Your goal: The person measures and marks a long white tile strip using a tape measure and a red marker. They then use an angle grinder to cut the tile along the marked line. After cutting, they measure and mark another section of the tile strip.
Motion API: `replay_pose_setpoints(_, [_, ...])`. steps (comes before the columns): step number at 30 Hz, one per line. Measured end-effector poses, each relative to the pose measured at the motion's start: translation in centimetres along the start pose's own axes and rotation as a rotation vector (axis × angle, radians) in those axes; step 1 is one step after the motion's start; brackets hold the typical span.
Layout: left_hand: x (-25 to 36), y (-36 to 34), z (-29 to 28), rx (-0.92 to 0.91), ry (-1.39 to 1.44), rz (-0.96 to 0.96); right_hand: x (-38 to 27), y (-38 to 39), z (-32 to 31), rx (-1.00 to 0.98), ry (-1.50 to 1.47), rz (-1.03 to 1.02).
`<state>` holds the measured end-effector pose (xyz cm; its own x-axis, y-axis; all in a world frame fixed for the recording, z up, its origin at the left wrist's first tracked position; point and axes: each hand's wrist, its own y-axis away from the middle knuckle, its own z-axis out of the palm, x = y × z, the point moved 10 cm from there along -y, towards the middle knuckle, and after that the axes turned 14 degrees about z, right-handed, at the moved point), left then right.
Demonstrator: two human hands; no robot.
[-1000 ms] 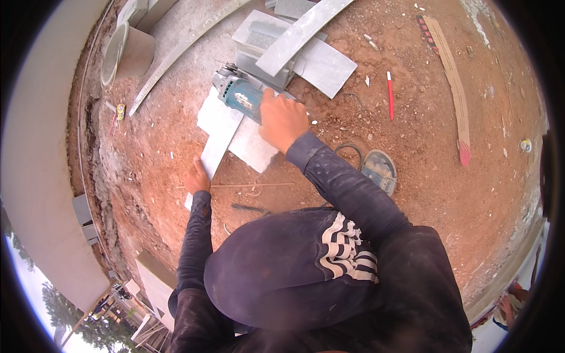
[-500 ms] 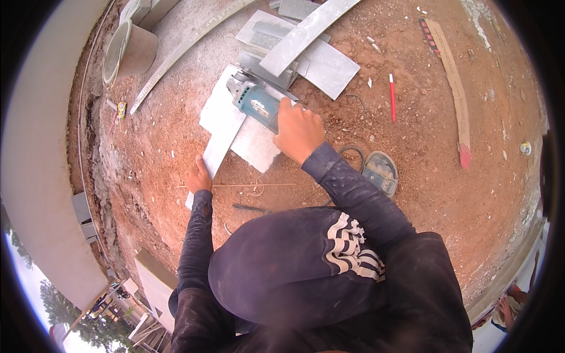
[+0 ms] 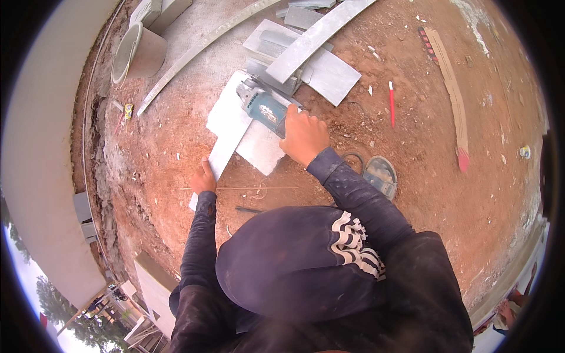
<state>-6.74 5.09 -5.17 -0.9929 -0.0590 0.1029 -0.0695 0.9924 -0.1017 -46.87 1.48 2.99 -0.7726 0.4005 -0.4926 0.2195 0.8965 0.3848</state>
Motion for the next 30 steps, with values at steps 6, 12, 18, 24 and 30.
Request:
replay_pose_setpoints(6, [-0.1, 0.1, 0.7, -0.059, 0.009, -0.011, 0.8, 1.1, -1.4, -0.068, 0.017, 0.058])
replay_pose_setpoints(12, [1.1, 0.5, -3.2, 0.26, 0.103, 0.015, 1.8, 2.6, -5.2, 0.016, -0.096, 0.083])
replay_pose_setpoints(18, [21.4, -1.1, -7.1, 0.38, 0.52, 0.402, 5.2, 1.9, -8.0, 0.082, -0.245, 0.172])
replay_pose_setpoints(24, [38.6, -0.1, -9.6, 0.059, 1.176, 0.173, 8.0, 1.2, -8.7, 0.194, -0.296, 0.076])
replay_pose_setpoints(30, [41.5, -0.9, -8.0, -0.031, 1.179, 0.155, 8.6, 1.7, -10.5, 0.265, -0.257, 0.02])
